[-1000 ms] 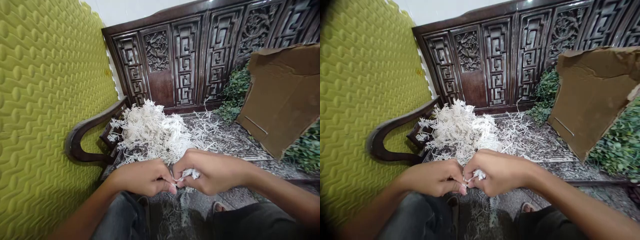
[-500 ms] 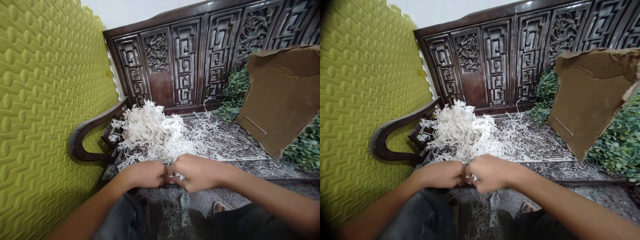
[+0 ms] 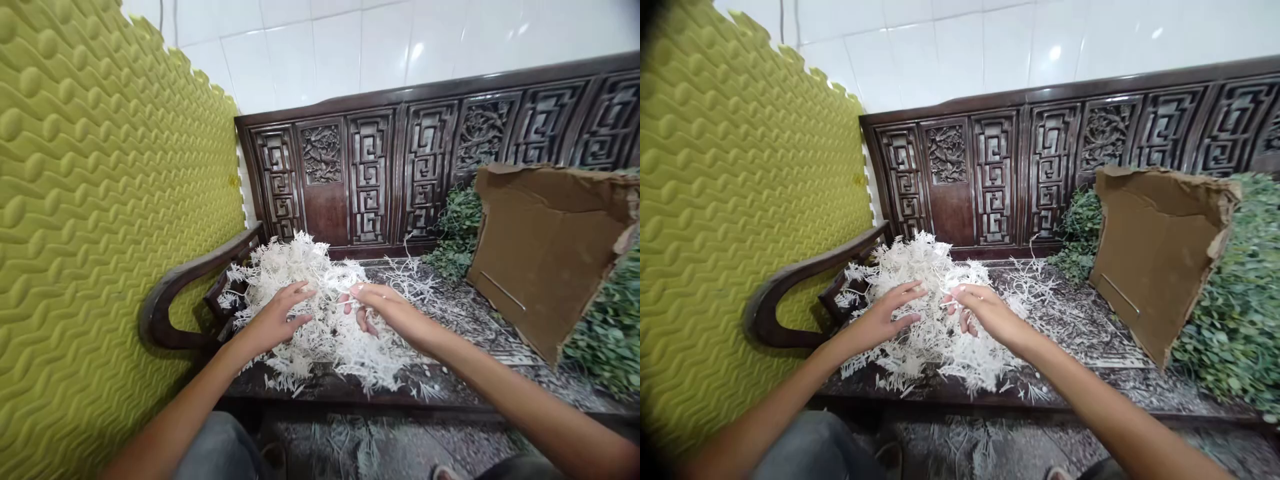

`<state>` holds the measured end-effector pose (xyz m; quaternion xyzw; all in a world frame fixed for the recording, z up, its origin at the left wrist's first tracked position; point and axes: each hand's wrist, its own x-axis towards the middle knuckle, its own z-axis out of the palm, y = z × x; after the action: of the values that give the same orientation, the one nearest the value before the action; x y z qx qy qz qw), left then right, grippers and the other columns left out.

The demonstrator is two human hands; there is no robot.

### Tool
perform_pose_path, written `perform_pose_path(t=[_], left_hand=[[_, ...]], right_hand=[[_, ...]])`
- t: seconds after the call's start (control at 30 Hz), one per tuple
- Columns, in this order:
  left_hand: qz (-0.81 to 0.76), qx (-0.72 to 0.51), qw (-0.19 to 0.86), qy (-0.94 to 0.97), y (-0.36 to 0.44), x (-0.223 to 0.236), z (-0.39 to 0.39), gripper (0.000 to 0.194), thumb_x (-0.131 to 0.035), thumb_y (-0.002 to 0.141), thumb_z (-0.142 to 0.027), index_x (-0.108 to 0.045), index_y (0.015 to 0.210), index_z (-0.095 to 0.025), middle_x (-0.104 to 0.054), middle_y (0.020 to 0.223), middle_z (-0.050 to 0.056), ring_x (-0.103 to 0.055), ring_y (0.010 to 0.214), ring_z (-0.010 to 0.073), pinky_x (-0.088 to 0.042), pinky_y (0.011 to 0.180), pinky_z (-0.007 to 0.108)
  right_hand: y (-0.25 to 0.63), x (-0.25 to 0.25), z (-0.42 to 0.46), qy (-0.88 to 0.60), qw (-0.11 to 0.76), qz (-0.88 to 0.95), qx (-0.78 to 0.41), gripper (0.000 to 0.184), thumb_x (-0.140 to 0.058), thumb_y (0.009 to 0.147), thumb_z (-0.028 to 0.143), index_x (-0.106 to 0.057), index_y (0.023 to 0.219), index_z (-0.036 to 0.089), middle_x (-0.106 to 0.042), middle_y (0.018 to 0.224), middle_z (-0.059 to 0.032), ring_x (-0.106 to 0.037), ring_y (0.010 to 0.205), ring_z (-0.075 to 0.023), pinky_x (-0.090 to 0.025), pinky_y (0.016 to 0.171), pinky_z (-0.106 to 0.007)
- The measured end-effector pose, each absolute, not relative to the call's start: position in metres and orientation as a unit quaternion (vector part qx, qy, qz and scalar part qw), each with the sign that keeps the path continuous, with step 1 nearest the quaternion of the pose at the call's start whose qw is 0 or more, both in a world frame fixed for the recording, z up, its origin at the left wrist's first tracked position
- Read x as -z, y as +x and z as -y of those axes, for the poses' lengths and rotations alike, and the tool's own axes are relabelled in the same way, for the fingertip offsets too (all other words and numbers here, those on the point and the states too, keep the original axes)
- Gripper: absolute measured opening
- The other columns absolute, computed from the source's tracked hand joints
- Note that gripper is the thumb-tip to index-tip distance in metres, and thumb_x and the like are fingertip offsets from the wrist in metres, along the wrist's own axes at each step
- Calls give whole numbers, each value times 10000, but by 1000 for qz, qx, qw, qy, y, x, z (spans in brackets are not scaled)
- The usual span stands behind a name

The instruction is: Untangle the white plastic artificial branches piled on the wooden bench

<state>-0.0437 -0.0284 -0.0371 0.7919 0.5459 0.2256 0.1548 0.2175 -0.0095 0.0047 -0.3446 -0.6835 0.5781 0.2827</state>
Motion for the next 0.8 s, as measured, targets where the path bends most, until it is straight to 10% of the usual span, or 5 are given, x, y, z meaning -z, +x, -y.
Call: perform_pose_path(t=[0.3, 0.8], left_hand=[[-490, -250, 339, 763, -11, 20, 44, 387, -534, 868, -491, -644, 1150, -251, -618, 1228, 64, -561, 1116, 239, -442, 944, 380], [-484, -382, 476, 627, 12, 27, 41, 399, -647, 794, -450, -617, 1059, -152, -637, 998, 77, -590, 900, 199, -474, 827, 365]], right_hand=[[204, 5, 14, -388, 330, 623, -593, 309, -476, 918, 421, -659, 1145, 318, -600, 1281, -10, -582, 1054, -250, -401, 961, -438], [185, 3, 19, -310, 322, 680, -581, 390, -425, 935, 503, -570, 1263, 351, -454, 1434, 11, -312, 1357, -226, -177, 1119, -463]])
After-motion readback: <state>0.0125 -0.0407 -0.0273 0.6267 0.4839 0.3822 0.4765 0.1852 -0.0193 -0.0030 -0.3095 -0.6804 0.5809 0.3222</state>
